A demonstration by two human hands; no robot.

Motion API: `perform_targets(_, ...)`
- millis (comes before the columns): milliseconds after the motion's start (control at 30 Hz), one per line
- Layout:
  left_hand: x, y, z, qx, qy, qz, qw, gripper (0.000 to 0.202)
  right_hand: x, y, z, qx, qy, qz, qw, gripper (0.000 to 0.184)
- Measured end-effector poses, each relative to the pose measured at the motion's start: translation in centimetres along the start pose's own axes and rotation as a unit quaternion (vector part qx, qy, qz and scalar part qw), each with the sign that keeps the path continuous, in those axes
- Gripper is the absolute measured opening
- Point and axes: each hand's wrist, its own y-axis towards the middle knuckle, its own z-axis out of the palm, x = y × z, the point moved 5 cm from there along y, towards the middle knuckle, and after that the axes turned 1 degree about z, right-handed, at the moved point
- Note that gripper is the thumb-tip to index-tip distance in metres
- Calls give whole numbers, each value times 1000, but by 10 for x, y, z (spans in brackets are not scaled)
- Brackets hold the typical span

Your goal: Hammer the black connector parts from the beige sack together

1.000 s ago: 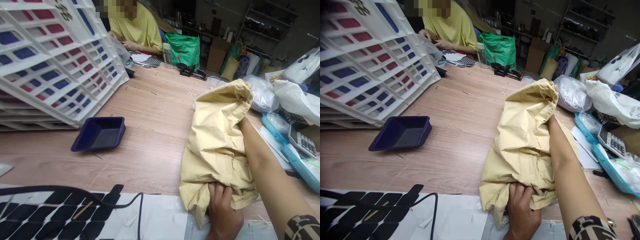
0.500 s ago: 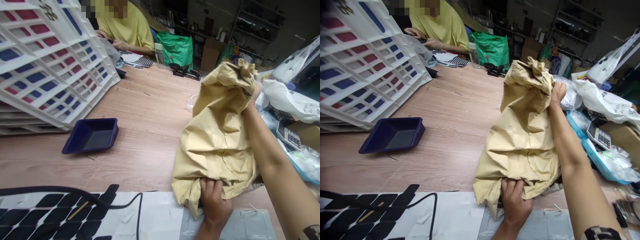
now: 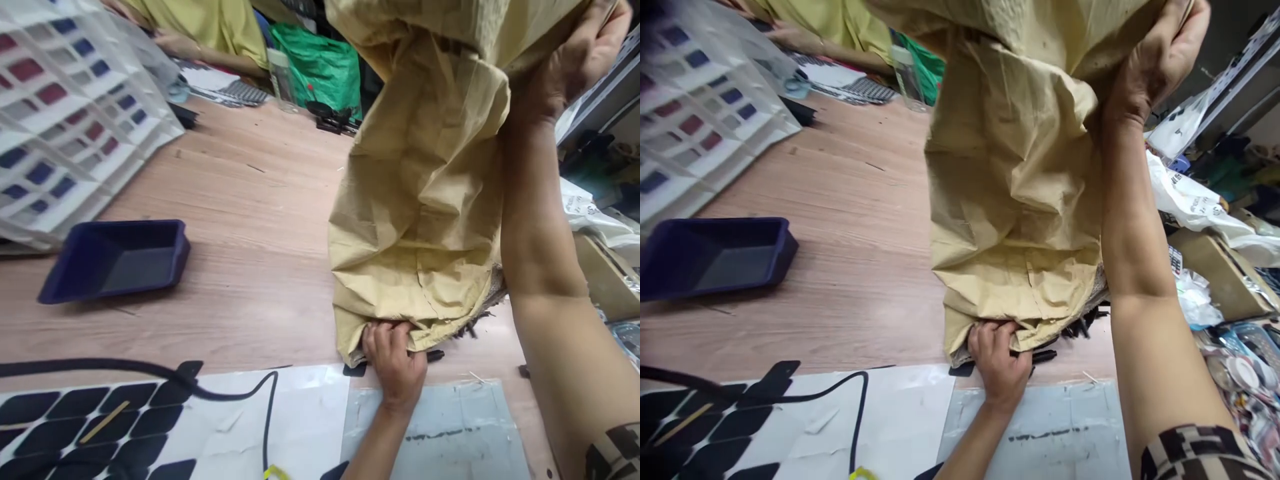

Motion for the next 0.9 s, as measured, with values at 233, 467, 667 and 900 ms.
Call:
perform_targets(233, 12, -1, 5, 28, 5, -36, 999, 4, 62, -99, 45, -69, -339, -76, 935, 29)
perform_targets(467, 16, 0, 7, 36, 3, -61, 997, 7, 83, -164, 45, -12, -563, 28, 826, 25)
perform_targets(667, 21, -2, 6, 72, -8, -83, 994, 13, 144, -206, 6, 186, -648, 264, 690, 62)
perform_targets(900, 21, -2, 7, 74, -10, -73, 995, 24, 410, -344, 63, 174, -849, 254, 430, 40)
